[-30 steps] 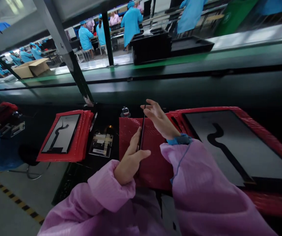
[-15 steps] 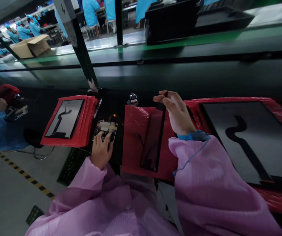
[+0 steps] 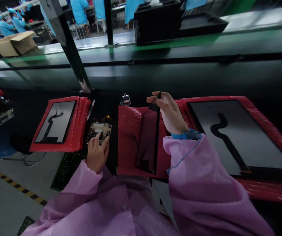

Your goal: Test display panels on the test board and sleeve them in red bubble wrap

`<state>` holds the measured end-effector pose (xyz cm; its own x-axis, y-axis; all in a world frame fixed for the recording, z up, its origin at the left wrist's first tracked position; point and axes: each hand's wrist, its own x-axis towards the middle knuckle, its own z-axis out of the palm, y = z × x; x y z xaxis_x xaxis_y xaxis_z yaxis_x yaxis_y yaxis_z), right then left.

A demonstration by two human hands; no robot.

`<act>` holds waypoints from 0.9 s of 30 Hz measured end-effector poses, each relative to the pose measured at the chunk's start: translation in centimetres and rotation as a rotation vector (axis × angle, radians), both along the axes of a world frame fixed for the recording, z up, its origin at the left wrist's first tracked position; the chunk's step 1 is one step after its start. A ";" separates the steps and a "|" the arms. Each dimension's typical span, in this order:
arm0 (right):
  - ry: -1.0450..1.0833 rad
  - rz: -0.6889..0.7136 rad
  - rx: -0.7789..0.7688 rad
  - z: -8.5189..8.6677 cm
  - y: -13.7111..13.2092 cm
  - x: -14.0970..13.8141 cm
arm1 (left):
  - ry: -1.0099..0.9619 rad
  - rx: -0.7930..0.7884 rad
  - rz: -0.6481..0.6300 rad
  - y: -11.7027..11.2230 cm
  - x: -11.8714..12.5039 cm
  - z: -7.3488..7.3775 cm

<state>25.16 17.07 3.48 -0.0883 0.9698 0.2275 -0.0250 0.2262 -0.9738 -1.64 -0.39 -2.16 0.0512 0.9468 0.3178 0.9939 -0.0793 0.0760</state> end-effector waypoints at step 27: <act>-0.217 -0.119 -0.504 -3.7 -6.0 2.1 | -0.487 -0.136 -0.585 4.6 -0.3 0.9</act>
<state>27.27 11.03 -0.19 0.0350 0.9599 -0.2781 0.1849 -0.2797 -0.9421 -1.91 4.22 -1.28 0.4391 0.8412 0.3155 0.6455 -0.5397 0.5405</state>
